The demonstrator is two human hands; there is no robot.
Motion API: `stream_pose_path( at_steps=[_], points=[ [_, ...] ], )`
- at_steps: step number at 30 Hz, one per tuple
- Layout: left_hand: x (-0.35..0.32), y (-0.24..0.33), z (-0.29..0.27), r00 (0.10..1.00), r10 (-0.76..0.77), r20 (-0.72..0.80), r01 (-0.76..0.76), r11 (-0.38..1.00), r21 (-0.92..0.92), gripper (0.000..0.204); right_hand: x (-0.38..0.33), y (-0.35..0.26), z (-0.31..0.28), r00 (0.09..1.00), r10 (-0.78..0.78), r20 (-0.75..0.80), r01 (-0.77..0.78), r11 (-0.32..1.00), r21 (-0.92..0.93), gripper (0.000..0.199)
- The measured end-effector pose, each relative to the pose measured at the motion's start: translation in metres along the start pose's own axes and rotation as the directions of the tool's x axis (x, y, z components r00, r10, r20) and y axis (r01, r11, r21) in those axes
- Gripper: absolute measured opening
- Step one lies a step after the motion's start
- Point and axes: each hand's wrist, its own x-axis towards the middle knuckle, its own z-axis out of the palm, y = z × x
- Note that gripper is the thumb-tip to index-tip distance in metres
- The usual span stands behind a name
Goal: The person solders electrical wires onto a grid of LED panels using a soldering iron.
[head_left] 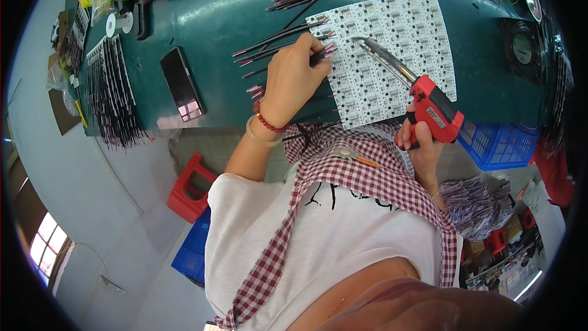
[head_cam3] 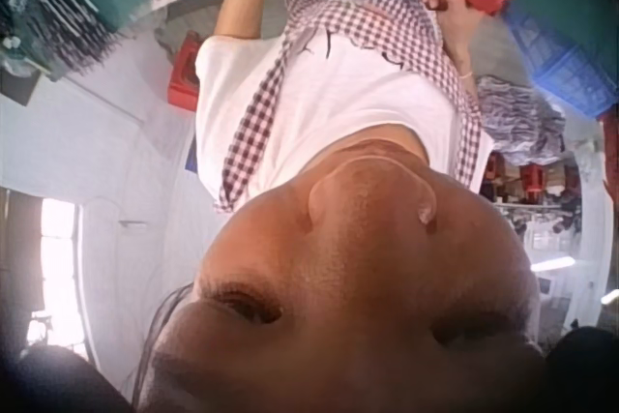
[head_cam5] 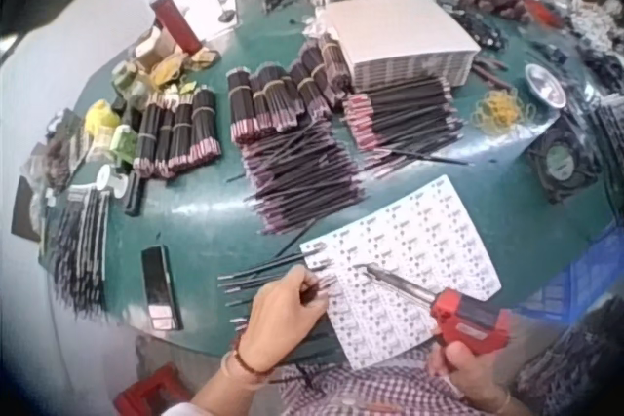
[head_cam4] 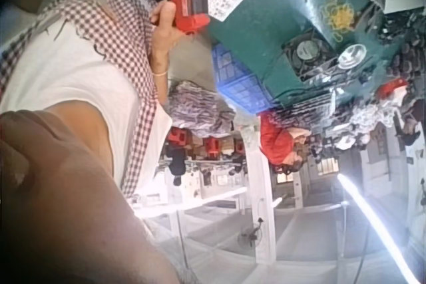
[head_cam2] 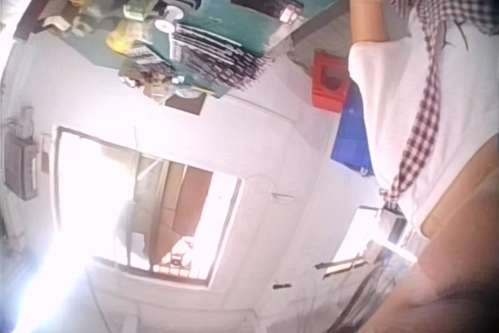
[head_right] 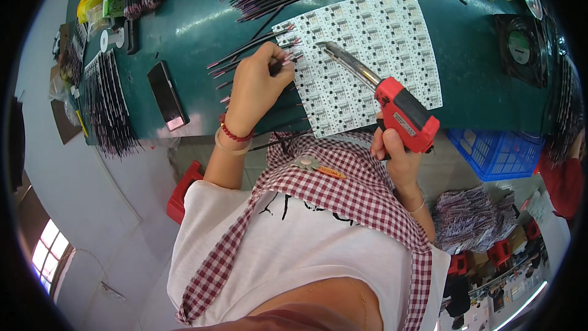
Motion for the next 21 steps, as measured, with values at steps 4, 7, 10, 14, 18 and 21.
stream_pose_path(
  at_steps=[4, 7, 10, 14, 18, 21],
  points=[
    [0.003, -0.006, 0.006, 0.999, 0.006, -0.037, -0.008, 0.999, -0.043, 0.018, 0.001, 0.004, -0.001, 0.997, 0.069, 0.019, -0.069, 0.998, 0.006, 0.033],
    [0.005, -0.003, 0.004, 1.0, 0.008, -0.029, -0.008, 1.0, 0.007, 0.019, 0.003, 0.003, -0.001, 0.995, 0.087, 0.041, -0.086, 0.996, -0.026, 0.035],
    [0.006, -0.001, 0.002, 1.0, 0.004, -0.016, -0.004, 0.999, 0.037, 0.021, 0.004, 0.0, 0.002, 0.995, 0.087, 0.048, -0.087, 0.996, -0.005, 0.033],
    [0.005, 0.001, 0.0, 1.0, 0.01, 0.008, -0.011, 0.995, 0.102, 0.018, 0.005, 0.001, 0.0, 0.994, 0.082, 0.072, -0.079, 0.996, -0.043, 0.035],
    [0.008, 0.004, -0.003, 0.999, -0.015, 0.051, 0.004, 0.978, 0.208, 0.015, 0.005, 0.0, 0.004, 0.995, 0.087, 0.046, -0.087, 0.996, 0.0, 0.029],
    [0.011, -0.004, -0.002, 0.998, 0.049, 0.037, -0.055, 0.983, 0.176, 0.021, 0.005, 0.001, 0.004, 0.994, 0.098, 0.043, -0.097, 0.995, -0.037, 0.028]
  ],
)
